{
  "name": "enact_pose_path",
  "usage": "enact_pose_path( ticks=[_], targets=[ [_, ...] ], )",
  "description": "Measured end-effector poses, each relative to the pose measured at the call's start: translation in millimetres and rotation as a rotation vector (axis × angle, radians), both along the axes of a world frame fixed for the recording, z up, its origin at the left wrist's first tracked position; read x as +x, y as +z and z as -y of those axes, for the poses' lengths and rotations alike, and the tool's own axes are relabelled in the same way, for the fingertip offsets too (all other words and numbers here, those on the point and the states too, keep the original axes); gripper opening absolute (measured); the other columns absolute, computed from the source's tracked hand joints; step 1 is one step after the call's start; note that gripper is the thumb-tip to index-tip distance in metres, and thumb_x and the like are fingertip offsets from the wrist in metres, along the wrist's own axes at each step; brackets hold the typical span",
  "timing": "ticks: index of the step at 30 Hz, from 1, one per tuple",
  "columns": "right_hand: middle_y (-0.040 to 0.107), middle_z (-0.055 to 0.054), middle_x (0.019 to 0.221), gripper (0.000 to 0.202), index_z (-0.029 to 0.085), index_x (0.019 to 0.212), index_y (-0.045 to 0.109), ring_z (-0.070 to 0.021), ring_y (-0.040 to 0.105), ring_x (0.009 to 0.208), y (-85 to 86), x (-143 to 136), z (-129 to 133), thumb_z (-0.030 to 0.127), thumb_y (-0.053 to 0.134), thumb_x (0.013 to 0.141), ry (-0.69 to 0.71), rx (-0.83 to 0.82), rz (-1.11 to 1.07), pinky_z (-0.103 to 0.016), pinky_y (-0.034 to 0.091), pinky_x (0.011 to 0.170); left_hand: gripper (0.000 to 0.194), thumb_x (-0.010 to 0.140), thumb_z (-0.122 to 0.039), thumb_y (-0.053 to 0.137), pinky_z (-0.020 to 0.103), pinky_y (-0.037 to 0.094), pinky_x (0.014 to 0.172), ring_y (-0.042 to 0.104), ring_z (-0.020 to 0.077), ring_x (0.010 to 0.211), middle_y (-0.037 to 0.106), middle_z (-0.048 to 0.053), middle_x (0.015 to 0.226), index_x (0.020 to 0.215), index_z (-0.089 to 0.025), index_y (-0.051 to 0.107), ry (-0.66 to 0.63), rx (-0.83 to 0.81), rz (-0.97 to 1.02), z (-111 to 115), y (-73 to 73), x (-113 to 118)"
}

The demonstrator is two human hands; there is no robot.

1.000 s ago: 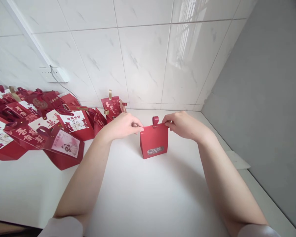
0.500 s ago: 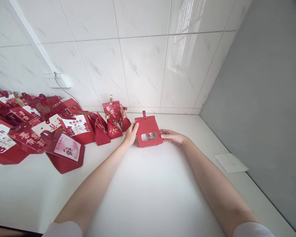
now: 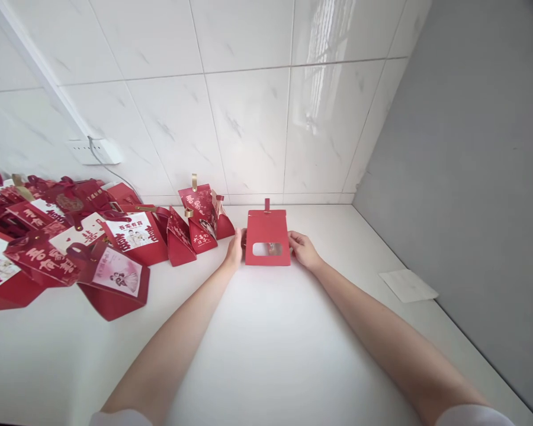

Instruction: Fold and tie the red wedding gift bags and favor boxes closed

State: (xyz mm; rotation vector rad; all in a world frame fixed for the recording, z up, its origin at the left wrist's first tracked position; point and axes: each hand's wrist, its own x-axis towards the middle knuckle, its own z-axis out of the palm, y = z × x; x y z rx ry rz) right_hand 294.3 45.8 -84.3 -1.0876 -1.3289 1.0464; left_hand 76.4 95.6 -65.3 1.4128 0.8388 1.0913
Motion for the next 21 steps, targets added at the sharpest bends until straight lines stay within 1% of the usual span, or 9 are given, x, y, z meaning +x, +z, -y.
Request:
enact_pose_path(
  ticks=[2,3,5,6,8,11,14,17,21],
  targets=[
    [0.062,-0.002,0.082,0.038,0.020,0.092,0.057,-0.0150,0.054,0.068,0.0,2,5,0.056,0.044,0.088,-0.135,0.033,-0.019,-0.024,0.043,0.052,0.070,0.081,-0.076,0.033,0.035,0.047,0.079,0.062,0.0249,0.092,0.068,0.009,0.099,0.110,-0.018,0.061,-0.064,0.076,-0.081,4,2.1,1],
    [0.062,-0.002,0.085,0.038,0.021,0.095,0.057,-0.0154,0.054,0.071,0.1,2,7,0.056,0.042,0.089,-0.182,0.043,-0.020,-0.024,0.044,0.054,0.067,0.080,-0.074,0.039,0.034,0.046,0.080,0.061,0.0244,0.092,0.068,0.008,0.099,0.111,-0.019,0.060,-0.093,0.129,-0.146,6,3.6,1],
    [0.061,-0.002,0.087,0.037,0.022,0.098,0.057,-0.0157,0.053,0.072,0.6,3,9,0.055,0.041,0.089,-0.226,0.047,-0.005,-0.024,0.044,0.055,0.057,0.080,-0.066,0.051,0.032,0.044,0.082,0.060,0.0227,0.090,0.067,0.005,0.096,0.112,-0.020,0.058,-0.120,0.235,-0.300,11,6.8,0],
    [0.061,-0.001,0.085,0.036,0.022,0.097,0.057,-0.0155,0.052,0.071,1.0,4,9,0.053,0.042,0.089,-0.226,0.040,0.013,-0.024,0.043,0.055,0.052,0.081,-0.063,0.053,0.032,0.043,0.081,0.059,0.0217,0.087,0.066,0.004,0.093,0.112,-0.021,0.057,-0.117,0.278,-0.371,12,8.4,0],
    [0.060,0.000,0.077,0.034,0.021,0.087,0.060,-0.0151,0.051,0.067,2.2,4,8,0.051,0.044,0.089,-0.195,0.014,0.062,-0.025,0.043,0.056,0.045,0.085,-0.060,0.048,0.031,0.041,0.078,0.057,0.0202,0.080,0.063,0.001,0.086,0.108,-0.022,0.056,-0.086,0.319,-0.452,14,10.5,-1],
    [0.061,0.000,0.072,0.034,0.020,0.073,0.059,-0.0152,0.051,0.064,4.0,5,8,0.048,0.045,0.088,-0.139,-0.026,0.141,-0.027,0.043,0.061,0.041,0.090,-0.057,0.040,0.031,0.040,0.079,0.056,0.0199,0.081,0.060,0.000,0.081,0.103,-0.022,0.056,-0.029,0.319,-0.461,14,11.4,0],
    [0.063,0.000,0.074,0.034,0.021,0.075,0.060,-0.0162,0.052,0.066,4.5,6,9,0.047,0.043,0.089,-0.129,-0.043,0.187,-0.029,0.043,0.064,0.040,0.091,-0.056,0.038,0.030,0.040,0.081,0.056,0.0196,0.083,0.059,0.000,0.079,0.098,-0.022,0.056,0.000,0.316,-0.460,12,10.7,1],
    [0.062,0.001,0.068,0.034,0.021,0.074,0.059,-0.0169,0.053,0.065,4.0,6,8,0.047,0.043,0.089,-0.128,-0.059,0.196,-0.029,0.043,0.065,0.039,0.090,-0.057,0.040,0.029,0.040,0.079,0.054,0.0179,0.079,0.059,-0.001,0.077,0.091,-0.021,0.056,0.011,0.299,-0.447,10,10.0,2],
    [0.060,0.000,0.059,0.039,0.021,0.071,0.055,-0.0168,0.054,0.057,5.4,8,6,0.053,0.042,0.088,-0.049,-0.120,0.143,-0.029,0.044,0.057,0.046,0.090,-0.059,0.037,0.029,0.041,0.080,0.056,0.0189,0.082,0.063,0.001,0.082,0.084,-0.019,0.059,0.000,0.241,-0.410,6,10.2,2]
  ],
)
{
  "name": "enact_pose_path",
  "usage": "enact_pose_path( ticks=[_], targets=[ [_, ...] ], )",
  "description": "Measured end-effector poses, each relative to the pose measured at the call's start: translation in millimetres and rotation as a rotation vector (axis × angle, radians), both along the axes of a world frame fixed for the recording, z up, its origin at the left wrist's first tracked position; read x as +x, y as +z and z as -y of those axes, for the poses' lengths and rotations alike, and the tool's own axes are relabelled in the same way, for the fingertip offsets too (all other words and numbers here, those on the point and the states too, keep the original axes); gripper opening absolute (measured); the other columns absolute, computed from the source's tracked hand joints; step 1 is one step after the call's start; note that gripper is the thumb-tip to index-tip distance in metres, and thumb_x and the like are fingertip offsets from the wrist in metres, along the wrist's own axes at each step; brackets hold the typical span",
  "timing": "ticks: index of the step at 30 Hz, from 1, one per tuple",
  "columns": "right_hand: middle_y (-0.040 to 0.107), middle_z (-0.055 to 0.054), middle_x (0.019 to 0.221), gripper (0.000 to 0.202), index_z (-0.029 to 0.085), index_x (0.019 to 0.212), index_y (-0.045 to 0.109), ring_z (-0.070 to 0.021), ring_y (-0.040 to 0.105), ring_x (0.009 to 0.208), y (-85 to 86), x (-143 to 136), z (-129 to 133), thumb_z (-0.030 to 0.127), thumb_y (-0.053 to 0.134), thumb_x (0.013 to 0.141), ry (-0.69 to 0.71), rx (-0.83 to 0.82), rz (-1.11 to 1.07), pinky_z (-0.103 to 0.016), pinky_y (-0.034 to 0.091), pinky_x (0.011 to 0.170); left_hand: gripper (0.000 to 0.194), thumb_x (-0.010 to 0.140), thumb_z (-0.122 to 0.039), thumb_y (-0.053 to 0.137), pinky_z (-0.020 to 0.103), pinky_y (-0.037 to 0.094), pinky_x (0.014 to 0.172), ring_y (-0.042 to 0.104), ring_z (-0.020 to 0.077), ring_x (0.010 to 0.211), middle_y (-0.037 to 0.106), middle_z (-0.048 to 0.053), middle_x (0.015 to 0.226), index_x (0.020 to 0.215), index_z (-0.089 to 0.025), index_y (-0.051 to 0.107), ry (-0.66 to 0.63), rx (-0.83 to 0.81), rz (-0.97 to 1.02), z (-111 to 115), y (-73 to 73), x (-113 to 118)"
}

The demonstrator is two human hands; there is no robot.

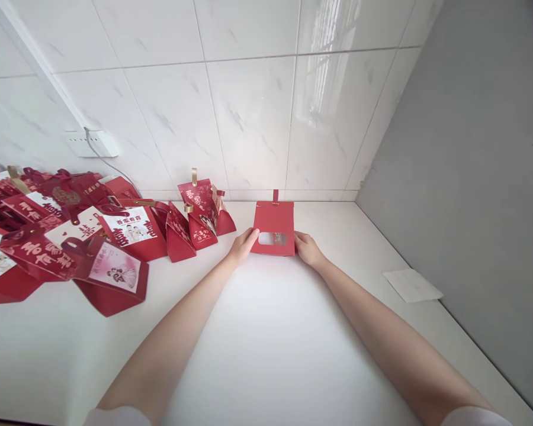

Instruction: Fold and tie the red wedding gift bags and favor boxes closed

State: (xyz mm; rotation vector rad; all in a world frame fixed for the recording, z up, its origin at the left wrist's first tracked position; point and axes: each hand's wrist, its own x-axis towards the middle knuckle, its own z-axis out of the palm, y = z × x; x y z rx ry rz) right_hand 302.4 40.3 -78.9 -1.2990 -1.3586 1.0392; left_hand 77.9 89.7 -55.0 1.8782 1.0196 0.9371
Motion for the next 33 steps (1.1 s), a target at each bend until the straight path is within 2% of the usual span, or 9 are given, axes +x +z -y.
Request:
enact_pose_path(
  ticks=[4,10,17,24,26,30,33],
  targets=[
    [0.061,-0.002,0.055,0.042,0.019,0.074,0.057,-0.0173,0.057,0.052,3.5,3,-1,0.057,0.044,0.086,0.134,-0.074,-0.080,-0.028,0.044,0.049,0.057,0.088,-0.063,0.034,0.031,0.044,0.082,0.060,0.0224,0.086,0.068,0.005,0.084,0.081,-0.016,0.063,-0.008,-0.080,0.023,-3,0.6,-2],
    [0.060,-0.001,0.053,0.038,0.018,0.079,0.060,-0.0160,0.058,0.045,5.8,8,-1,0.053,0.049,0.086,0.142,-0.117,-0.146,-0.025,0.043,0.041,0.056,0.087,-0.064,0.037,0.033,0.044,0.086,0.061,0.0249,0.094,0.071,0.006,0.091,0.082,-0.015,0.066,0.003,-0.126,0.043,-4,0.4,-1],
    [0.061,-0.001,0.053,0.030,0.018,0.076,0.060,-0.0152,0.057,0.039,9.1,12,-1,0.046,0.054,0.083,0.120,-0.173,-0.207,-0.024,0.040,0.034,0.059,0.086,-0.066,0.035,0.033,0.045,0.081,0.061,0.0236,0.084,0.069,0.006,0.082,0.081,-0.016,0.065,-0.012,-0.143,0.042,-1,2.1,0],
    [0.064,-0.005,0.056,0.024,0.014,0.083,0.064,-0.0107,0.050,0.036,10.4,6,1,0.033,0.050,0.082,0.100,-0.257,-0.342,-0.021,0.037,0.033,0.055,0.086,-0.061,0.037,0.032,0.047,0.066,0.058,0.0190,0.062,0.063,0.004,0.060,0.066,-0.016,0.060,-0.016,-0.165,0.048,-13,-11.6,0],
    [0.066,-0.007,0.059,0.025,0.013,0.083,0.064,-0.0105,0.052,0.038,9.6,2,2,0.032,0.049,0.081,0.116,-0.269,-0.382,-0.020,0.039,0.035,0.049,0.086,-0.056,0.040,0.032,0.048,0.067,0.060,0.0193,0.065,0.066,0.005,0.065,0.071,-0.015,0.063,-0.024,-0.155,0.056,-16,-15.5,-1],
    [0.063,-0.004,0.055,0.023,0.014,0.085,0.065,-0.0128,0.055,0.040,9.3,-1,4,0.035,0.055,0.080,0.173,-0.260,-0.423,-0.021,0.042,0.037,0.034,0.080,-0.043,0.050,0.035,0.049,0.080,0.064,0.0233,0.091,0.072,0.007,0.097,0.090,-0.015,0.068,-0.008,-0.126,0.091,-18,-20.6,-2],
    [0.060,-0.002,0.050,0.024,0.015,0.087,0.065,-0.0135,0.056,0.040,10.3,-1,6,0.036,0.058,0.079,0.200,-0.253,-0.436,-0.021,0.042,0.037,0.032,0.078,-0.038,0.050,0.037,0.049,0.083,0.063,0.0253,0.097,0.072,0.007,0.102,0.091,-0.015,0.069,-0.009,-0.125,0.098,-19,-23.4,-3]
  ],
)
